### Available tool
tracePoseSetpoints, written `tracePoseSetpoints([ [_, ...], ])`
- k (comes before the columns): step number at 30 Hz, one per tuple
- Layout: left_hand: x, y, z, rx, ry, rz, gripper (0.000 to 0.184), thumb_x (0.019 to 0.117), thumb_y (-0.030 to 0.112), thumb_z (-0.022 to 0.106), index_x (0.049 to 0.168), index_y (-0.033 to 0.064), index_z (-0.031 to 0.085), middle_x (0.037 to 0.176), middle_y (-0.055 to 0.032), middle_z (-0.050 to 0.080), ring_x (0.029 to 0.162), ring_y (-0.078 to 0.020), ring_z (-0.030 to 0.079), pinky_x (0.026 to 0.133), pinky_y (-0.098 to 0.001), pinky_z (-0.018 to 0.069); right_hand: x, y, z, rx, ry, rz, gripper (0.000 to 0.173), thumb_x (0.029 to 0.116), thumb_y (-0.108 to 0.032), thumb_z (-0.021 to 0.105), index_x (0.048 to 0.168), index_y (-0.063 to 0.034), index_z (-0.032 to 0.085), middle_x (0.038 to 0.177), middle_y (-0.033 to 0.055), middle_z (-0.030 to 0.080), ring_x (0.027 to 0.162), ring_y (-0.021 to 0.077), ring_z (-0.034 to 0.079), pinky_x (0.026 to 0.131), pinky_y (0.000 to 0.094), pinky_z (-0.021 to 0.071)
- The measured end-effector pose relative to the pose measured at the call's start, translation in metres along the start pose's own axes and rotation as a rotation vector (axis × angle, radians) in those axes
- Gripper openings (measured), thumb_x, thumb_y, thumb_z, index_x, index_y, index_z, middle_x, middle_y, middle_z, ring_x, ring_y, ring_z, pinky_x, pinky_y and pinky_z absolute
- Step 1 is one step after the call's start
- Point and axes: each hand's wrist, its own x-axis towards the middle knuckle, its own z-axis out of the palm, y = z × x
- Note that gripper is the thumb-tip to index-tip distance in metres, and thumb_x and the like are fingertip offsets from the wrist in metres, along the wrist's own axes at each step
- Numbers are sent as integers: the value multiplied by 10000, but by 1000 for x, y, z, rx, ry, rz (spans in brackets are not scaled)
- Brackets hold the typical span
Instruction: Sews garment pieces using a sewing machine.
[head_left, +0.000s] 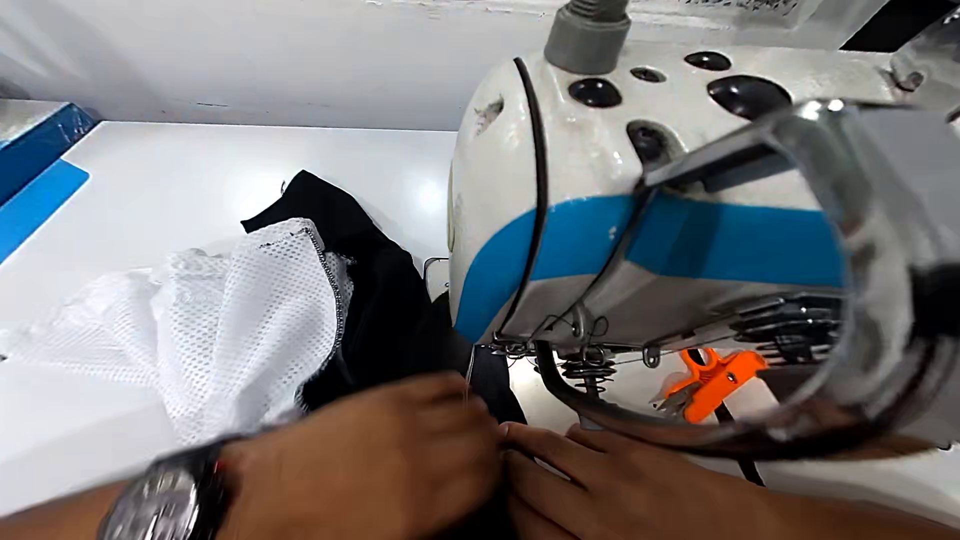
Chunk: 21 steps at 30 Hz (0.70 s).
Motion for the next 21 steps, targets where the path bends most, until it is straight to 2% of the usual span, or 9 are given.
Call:
tracePoseSetpoints([
  [2,-7,-15,15,164,66,-32,706,1066,601,212,1264,61,620,1195,-119,683,1150,-269,648,997,-401,512,-7,8,-2,64,8,14,203,1035,-3,451,1076,-87,632,1132,73,702,1150,242,658,708,295,555],
  [4,-10,-3,18,157,75,-137,706,1065,607,219,1324,72,599,1217,-134,673,1151,-283,644,986,-390,511,-12,17,-3,133,22,25,182,1039,-19,463,1043,-106,622,1133,57,703,1181,233,654,716,299,569],
  [6,-10,15,17,86,27,-231,725,1052,628,251,1397,83,581,1310,-179,633,1203,-318,608,1022,-413,473,-15,21,-2,158,15,32,183,1044,-22,452,1044,-109,613,1196,60,700,1215,228,642,765,299,569],
  [8,-10,23,15,30,-8,-280,723,1046,633,277,1420,91,576,1400,-217,579,1273,-344,573,1084,-437,439,-17,23,3,181,0,68,182,1056,-32,431,1046,-81,606,1321,92,666,1258,247,624,863,332,574],
  [10,-10,24,17,11,0,-297,713,1046,633,277,1414,107,586,1424,-221,561,1319,-340,544,1121,-435,411,-18,24,11,204,-24,115,204,1061,-37,405,1061,-49,609,1411,126,618,1287,273,611,894,367,574],
  [13,-10,22,19,14,8,-285,711,1048,633,255,1417,125,589,1425,-208,566,1374,-336,504,1140,-424,392,-17,21,8,155,-62,122,241,1056,-43,374,1037,-35,614,1433,142,604,1308,278,592,937,375,539],
  [15,-10,20,18,5,5,-277,702,1049,626,265,1417,126,591,1419,-205,571,1380,-336,497,1144,-422,386,-17,21,7,118,-68,111,275,1061,-57,361,1046,-39,634,1424,137,615,1354,277,556,1089,382,455],
  [17,-10,18,19,-13,8,-281,689,1050,623,278,1420,136,594,1433,-202,567,1394,-334,488,1162,-420,374,-17,24,9,137,-75,106,285,1055,-63,357,1066,-40,640,1412,140,617,1387,286,524,1161,396,397],
  [21,-9,11,20,13,23,-302,660,1063,603,250,1433,165,577,1439,-177,567,1395,-303,494,1148,-408,392,-12,34,3,213,-81,165,246,1041,-21,360,1098,-33,599,1393,157,620,1318,309,592,1039,419,521],
])
